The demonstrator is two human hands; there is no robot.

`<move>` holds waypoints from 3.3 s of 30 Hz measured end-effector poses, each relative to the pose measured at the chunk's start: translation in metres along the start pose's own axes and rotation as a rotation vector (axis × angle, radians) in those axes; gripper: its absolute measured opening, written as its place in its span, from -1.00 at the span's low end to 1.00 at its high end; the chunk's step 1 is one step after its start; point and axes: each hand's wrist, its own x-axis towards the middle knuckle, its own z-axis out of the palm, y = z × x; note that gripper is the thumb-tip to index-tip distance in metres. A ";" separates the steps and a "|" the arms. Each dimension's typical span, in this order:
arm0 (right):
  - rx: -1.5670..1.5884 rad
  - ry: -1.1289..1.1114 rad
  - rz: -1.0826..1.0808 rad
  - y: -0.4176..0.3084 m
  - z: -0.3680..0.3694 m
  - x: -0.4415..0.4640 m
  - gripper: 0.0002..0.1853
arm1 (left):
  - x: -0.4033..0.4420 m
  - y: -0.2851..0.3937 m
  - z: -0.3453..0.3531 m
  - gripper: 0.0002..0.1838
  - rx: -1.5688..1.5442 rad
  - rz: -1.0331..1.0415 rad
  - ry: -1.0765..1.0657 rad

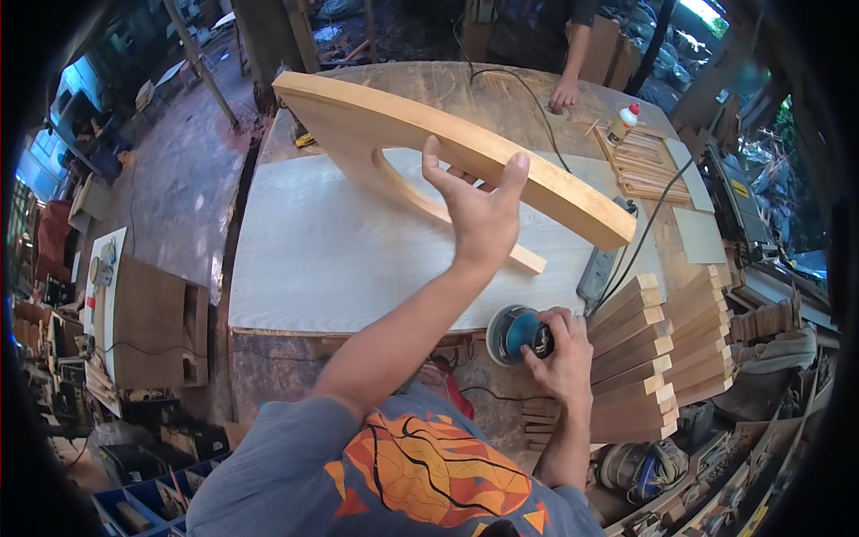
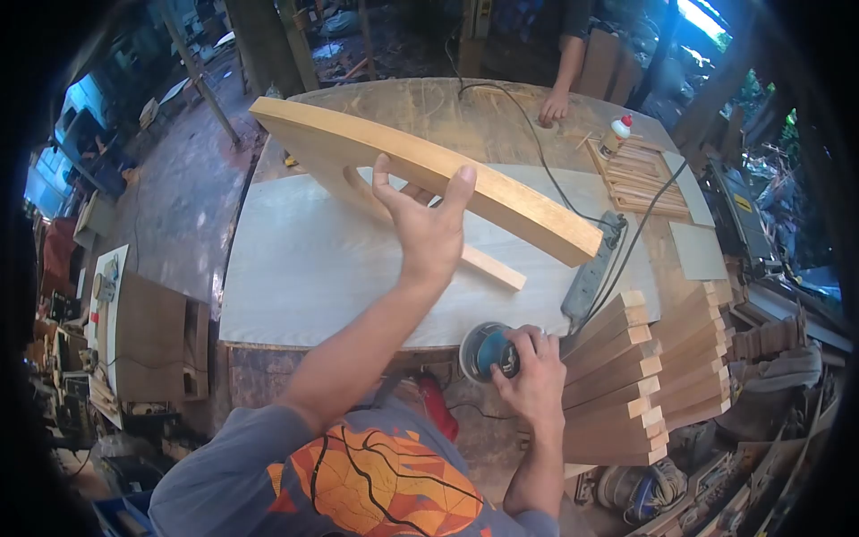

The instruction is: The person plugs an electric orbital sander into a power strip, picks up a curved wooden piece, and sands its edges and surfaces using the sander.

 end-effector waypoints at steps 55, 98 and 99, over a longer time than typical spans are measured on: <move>-0.293 -0.243 0.076 -0.168 0.152 0.215 -0.42 | 0.142 0.198 -0.230 -0.35 1.701 0.668 -0.842; -0.423 -0.242 0.215 -0.220 0.164 0.207 -0.38 | 0.136 0.203 -0.226 -0.37 1.726 0.536 -0.847; -0.429 -0.239 0.201 -0.222 0.162 0.209 -0.38 | 0.135 0.207 -0.226 -0.38 1.722 0.543 -0.831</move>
